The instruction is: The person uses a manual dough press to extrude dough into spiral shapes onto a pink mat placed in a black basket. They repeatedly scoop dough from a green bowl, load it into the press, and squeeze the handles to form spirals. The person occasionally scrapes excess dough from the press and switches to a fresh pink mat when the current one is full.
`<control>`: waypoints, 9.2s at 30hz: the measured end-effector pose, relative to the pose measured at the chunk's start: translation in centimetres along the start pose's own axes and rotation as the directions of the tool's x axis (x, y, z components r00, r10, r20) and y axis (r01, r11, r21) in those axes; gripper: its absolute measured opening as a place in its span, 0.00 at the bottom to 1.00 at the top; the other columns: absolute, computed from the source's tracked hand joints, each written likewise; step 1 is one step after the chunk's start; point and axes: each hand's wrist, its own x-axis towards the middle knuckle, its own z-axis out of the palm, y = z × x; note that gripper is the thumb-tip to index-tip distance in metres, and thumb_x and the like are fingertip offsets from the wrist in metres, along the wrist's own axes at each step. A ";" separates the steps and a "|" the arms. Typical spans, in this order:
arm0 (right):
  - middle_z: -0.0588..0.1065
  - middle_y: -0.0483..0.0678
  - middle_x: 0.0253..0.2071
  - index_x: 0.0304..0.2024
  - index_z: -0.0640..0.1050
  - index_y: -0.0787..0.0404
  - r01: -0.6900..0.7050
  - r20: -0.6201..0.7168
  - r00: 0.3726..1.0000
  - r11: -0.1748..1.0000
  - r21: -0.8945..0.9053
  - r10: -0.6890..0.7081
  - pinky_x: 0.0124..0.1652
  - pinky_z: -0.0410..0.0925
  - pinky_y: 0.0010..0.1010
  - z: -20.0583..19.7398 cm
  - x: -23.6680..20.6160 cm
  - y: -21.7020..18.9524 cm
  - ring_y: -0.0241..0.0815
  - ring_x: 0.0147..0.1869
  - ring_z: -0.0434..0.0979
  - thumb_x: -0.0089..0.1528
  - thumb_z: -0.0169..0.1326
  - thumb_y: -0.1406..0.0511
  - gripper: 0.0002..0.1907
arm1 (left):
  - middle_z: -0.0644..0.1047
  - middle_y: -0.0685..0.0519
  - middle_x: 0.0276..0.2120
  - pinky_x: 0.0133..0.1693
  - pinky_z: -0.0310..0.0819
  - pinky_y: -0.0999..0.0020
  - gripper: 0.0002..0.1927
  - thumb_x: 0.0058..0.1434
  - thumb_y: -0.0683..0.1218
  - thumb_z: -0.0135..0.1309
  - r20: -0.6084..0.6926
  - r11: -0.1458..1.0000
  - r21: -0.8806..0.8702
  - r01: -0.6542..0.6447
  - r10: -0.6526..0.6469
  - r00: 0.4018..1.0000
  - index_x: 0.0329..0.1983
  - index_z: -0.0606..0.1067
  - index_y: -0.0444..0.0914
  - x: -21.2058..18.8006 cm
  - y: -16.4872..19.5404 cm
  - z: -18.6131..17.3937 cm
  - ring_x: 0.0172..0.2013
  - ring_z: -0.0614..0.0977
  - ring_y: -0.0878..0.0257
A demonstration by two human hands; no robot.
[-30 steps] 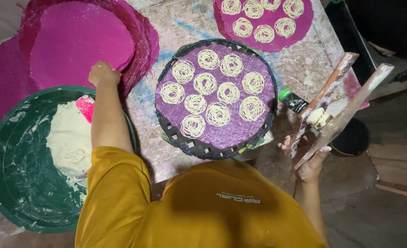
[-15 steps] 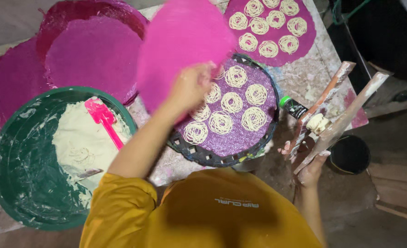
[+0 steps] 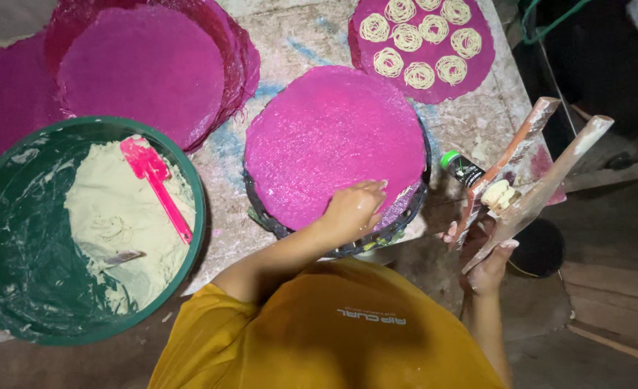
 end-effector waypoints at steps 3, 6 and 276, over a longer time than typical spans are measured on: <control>0.66 0.50 0.68 0.73 0.59 0.63 0.011 -0.019 1.000 0.998 -0.055 -0.012 0.48 0.69 0.45 -0.3 0.5 0.3 0.45 0.50 0.72 0.61 0.36 0.28 0.56 | 0.75 0.41 0.60 0.54 0.77 0.55 0.17 0.56 0.44 0.60 -0.037 1.000 -0.001 -0.016 0.016 0.999 0.48 0.78 0.33 0.6 1.1 -0.2 0.59 0.79 0.46; 0.69 0.52 0.60 0.74 0.59 0.64 0.002 0.029 1.000 0.998 -0.067 0.000 0.50 0.69 0.43 -0.8 1.7 0.6 0.45 0.54 0.73 0.63 0.35 0.29 0.55 | 0.70 0.45 0.66 0.55 0.76 0.56 0.20 0.59 0.49 0.61 0.017 0.982 -0.179 0.061 -0.059 0.998 0.50 0.76 0.33 1.1 2.3 -1.8 0.58 0.79 0.49; 0.76 0.44 0.30 0.43 0.77 0.57 0.806 0.895 -0.339 -0.401 0.436 0.292 0.27 0.71 0.33 52.8 -1.6 -9.7 0.42 0.30 0.80 0.58 0.53 0.65 0.11 | 0.77 0.48 0.55 0.53 0.79 0.67 0.37 0.52 0.47 0.60 -0.844 0.857 -0.108 0.504 -0.348 0.409 0.68 0.69 0.43 -28.6 -4.5 -26.1 0.48 0.83 0.57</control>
